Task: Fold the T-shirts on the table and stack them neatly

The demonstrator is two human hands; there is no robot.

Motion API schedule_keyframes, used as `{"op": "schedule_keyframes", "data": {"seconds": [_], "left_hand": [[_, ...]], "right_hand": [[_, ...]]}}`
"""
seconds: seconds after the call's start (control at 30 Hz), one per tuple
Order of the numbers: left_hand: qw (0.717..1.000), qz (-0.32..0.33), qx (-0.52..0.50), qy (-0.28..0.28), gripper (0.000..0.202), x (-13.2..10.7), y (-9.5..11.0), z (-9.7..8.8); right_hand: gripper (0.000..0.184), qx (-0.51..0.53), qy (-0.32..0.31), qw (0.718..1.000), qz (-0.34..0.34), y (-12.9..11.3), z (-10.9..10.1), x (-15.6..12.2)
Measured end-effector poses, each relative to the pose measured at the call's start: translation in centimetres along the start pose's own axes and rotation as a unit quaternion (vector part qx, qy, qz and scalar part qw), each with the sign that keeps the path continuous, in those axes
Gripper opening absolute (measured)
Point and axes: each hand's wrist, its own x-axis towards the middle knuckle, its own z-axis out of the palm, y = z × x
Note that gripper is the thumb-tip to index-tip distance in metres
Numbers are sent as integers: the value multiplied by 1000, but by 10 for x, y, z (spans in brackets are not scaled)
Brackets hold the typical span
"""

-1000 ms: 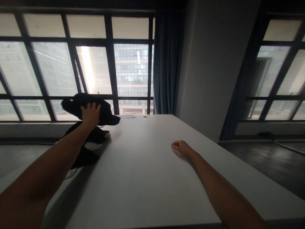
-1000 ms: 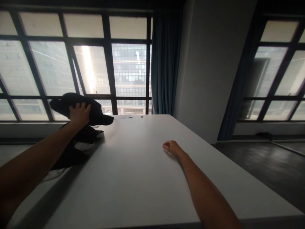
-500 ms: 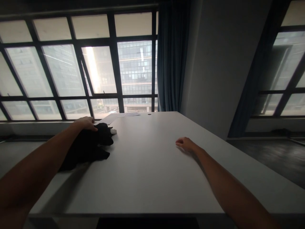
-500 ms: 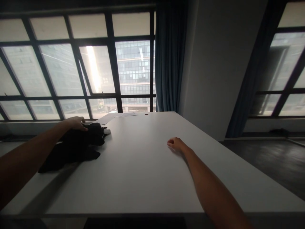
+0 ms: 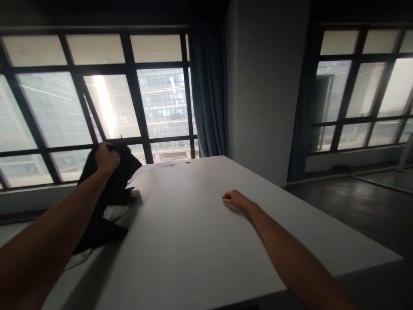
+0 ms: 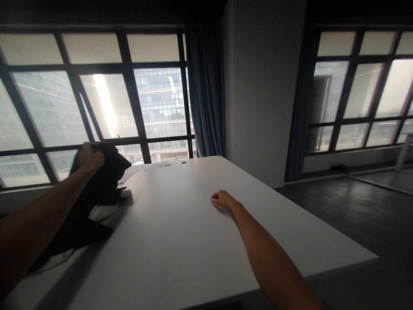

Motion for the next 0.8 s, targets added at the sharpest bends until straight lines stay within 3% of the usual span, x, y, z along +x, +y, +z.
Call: {"op": "schedule_keyframes", "data": {"seconds": [0.03,0.07,0.13,0.2,0.27,0.33,0.43,0.5,0.57,0.7,0.8], "left_hand": [[998,-20,-52,8,32,-6,19,13],[994,17,-109,-27,35,-17,39,27],[959,111,-204,-161,39,-51,75,55],[893,191,-261,-312,40,-92,100,77],[830,254,-276,-413,37,-128,109,93],[804,286,-245,-460,32,-153,102,103],[839,257,-154,-454,53,-174,73,115],[862,233,-106,-438,74,-183,53,124],[868,223,-93,-433,79,-193,38,132],[872,209,-142,-420,37,-205,29,142],[912,143,-142,-356,25,-203,29,134]], "right_hand": [[17,2,4,1000,-1,0,-1,0],[19,6,11,1000,-1,0,-2,0],[26,25,27,999,0,0,-4,-1],[39,56,35,998,-1,-2,-5,0],[57,94,31,995,-5,-4,-6,0],[73,118,13,993,-6,-6,-3,0],[78,94,-30,995,-20,-13,6,-1],[65,53,-51,995,-65,-19,15,-3],[43,14,-56,990,-128,-28,24,-4],[16,-9,-52,983,-177,-48,35,-7],[17,38,-19,989,-142,-60,35,-7]]}}
